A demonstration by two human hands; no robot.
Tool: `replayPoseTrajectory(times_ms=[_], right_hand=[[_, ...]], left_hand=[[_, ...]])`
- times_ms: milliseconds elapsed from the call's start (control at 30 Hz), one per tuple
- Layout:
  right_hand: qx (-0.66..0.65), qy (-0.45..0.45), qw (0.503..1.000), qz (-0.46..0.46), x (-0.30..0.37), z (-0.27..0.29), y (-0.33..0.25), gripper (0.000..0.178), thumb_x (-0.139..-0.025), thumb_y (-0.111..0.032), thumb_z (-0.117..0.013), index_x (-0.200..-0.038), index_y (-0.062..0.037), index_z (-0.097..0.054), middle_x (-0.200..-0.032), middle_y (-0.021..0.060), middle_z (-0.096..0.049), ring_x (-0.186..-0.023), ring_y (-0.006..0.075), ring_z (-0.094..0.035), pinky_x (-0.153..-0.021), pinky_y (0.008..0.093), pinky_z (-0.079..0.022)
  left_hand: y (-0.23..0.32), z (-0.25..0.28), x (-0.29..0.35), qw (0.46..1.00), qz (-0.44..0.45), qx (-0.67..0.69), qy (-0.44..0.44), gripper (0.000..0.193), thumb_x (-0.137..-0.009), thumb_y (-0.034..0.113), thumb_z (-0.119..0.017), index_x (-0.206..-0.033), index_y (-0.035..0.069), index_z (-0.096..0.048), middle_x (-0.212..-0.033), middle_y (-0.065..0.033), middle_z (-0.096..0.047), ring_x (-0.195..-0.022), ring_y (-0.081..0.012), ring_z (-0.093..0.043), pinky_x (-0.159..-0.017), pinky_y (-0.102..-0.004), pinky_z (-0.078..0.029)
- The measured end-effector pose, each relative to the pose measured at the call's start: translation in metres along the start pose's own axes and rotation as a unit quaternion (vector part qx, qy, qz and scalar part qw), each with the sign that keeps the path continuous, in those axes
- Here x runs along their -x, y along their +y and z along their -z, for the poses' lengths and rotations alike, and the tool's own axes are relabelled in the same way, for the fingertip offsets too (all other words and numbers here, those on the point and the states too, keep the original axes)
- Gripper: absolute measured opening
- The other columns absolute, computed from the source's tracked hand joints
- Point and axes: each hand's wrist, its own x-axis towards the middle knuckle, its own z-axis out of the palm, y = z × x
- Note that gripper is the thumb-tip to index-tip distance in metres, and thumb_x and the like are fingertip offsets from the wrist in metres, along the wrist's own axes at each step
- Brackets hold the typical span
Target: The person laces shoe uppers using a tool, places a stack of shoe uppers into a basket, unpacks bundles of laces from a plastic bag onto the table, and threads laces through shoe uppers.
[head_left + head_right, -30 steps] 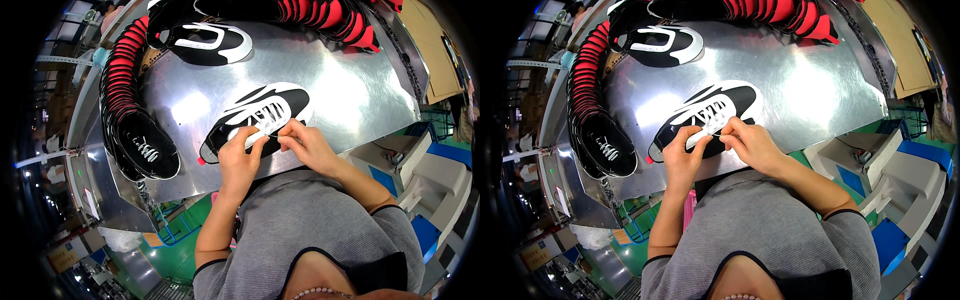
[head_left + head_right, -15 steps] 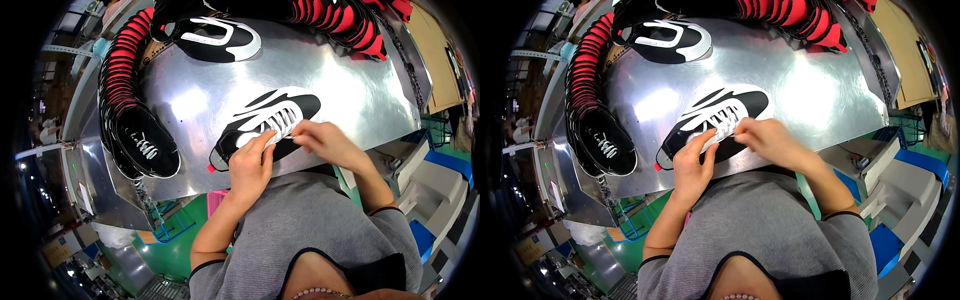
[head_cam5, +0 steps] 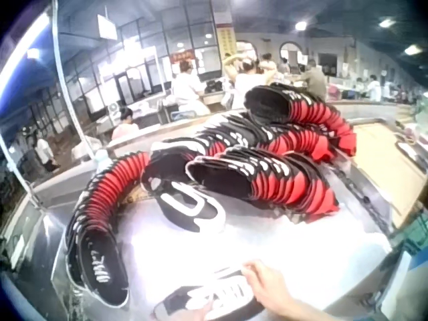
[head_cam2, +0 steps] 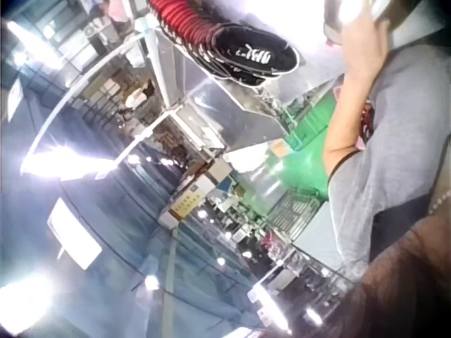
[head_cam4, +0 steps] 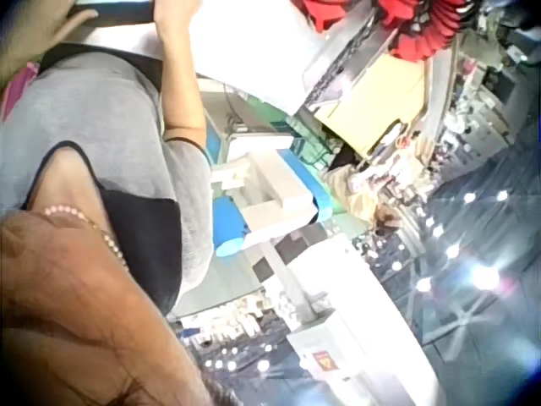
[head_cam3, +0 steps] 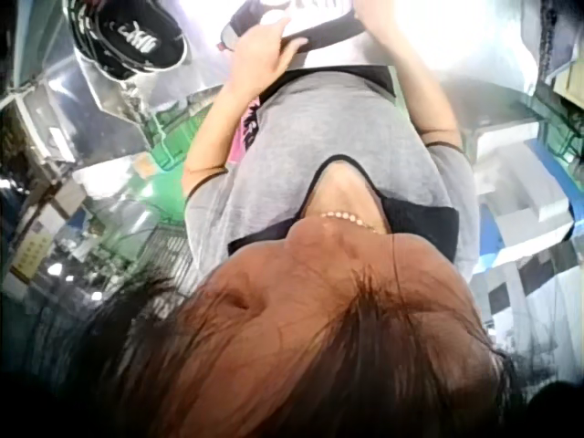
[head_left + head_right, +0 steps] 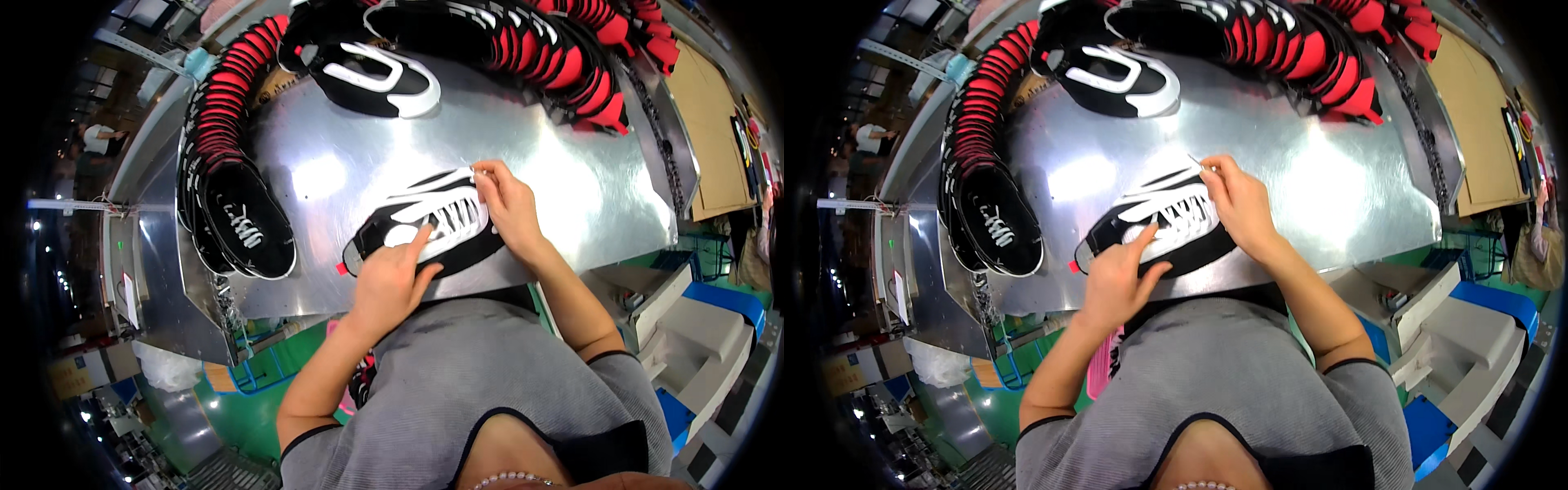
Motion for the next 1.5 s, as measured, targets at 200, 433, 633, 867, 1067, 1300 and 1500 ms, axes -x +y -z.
replayPoseTrajectory(times_ms=[200,433,633,867,1067,1300,1500], right_hand=[[-0.140,-0.003,0.990,-0.011,0.002,0.007,0.015,0.018,-0.096,-0.014,-0.054,-0.109,-0.0015,-0.059,-0.069,0.0033,-0.059,-0.063,0.0097,-0.054,-0.059,0.0247,-0.043],[-0.237,-0.092,0.967,-0.027,0.001,-0.008,-0.002,0.020,-0.100,-0.016,-0.051,-0.109,-0.0005,-0.059,-0.072,-0.0027,-0.053,-0.060,0.0020,-0.042,-0.052,0.0175,-0.031],[-0.135,-0.084,0.987,0.036,-0.015,0.000,-0.008,0.016,-0.096,-0.014,-0.057,-0.102,-0.0005,-0.060,-0.070,0.0027,-0.057,-0.060,0.0097,-0.051,-0.055,0.0249,-0.040],[0.300,0.064,0.914,0.264,-0.038,0.018,0.045,0.014,-0.082,-0.006,-0.065,-0.095,-0.0053,-0.060,-0.093,0.0101,-0.061,-0.089,0.0304,-0.057,-0.078,0.0410,-0.043],[0.322,-0.009,0.894,0.313,-0.055,0.003,0.026,0.034,-0.078,-0.013,-0.072,-0.109,-0.0063,-0.059,-0.108,0.0132,-0.058,-0.102,0.0341,-0.052,-0.087,0.0436,-0.041],[0.078,-0.152,0.924,0.343,-0.147,-0.068,-0.112,0.027,-0.082,-0.002,-0.068,-0.106,-0.0024,-0.055,-0.106,0.0132,-0.054,-0.092,0.0268,-0.059,-0.075,0.0343,-0.051],[0.075,-0.046,0.907,0.412,-0.350,-0.231,-0.162,0.046,-0.073,-0.022,-0.075,-0.108,0.0004,-0.054,-0.104,0.0190,-0.057,-0.096,0.0356,-0.059,-0.085,0.0443,-0.050]], left_hand=[[0.006,-0.041,0.088,0.934,0.165,0.211,0.236,0.050,-0.082,-0.004,-0.067,-0.128,-0.001,-0.048,-0.127,-0.0163,-0.053,-0.115,-0.0278,-0.055,-0.092,-0.0384,-0.045],[-0.016,-0.067,0.090,0.315,0.151,0.934,0.073,0.038,-0.093,0.021,-0.065,-0.126,0.005,-0.052,-0.120,-0.0041,-0.061,-0.103,-0.0161,-0.058,-0.080,-0.0288,-0.046],[0.045,0.038,0.023,0.493,0.168,0.802,0.293,0.027,-0.090,0.011,-0.066,-0.114,0.004,-0.058,-0.107,-0.0054,-0.064,-0.083,-0.0143,-0.059,-0.069,-0.0287,-0.048],[-0.030,0.059,0.019,0.926,0.170,-0.007,0.336,0.020,-0.085,0.011,-0.059,-0.098,-0.004,-0.060,-0.085,-0.0275,-0.061,-0.080,-0.0461,-0.060,-0.067,-0.0490,-0.048],[-0.203,0.068,-0.008,0.775,0.483,-0.170,0.370,0.052,-0.083,0.031,-0.071,-0.109,-0.010,-0.052,-0.104,-0.0269,-0.061,-0.082,-0.0392,-0.066,-0.071,-0.0437,-0.055],[-0.277,0.073,-0.065,0.745,0.507,-0.146,0.408,0.063,-0.079,0.046,-0.072,-0.105,-0.009,-0.055,-0.107,-0.0272,-0.061,-0.091,-0.0384,-0.065,-0.077,-0.0436,-0.053],[-0.270,0.053,-0.063,0.715,0.467,-0.235,0.464,0.059,-0.082,0.054,-0.064,-0.084,-0.005,-0.062,-0.090,-0.0241,-0.063,-0.086,-0.0380,-0.063,-0.075,-0.0438,-0.052]])
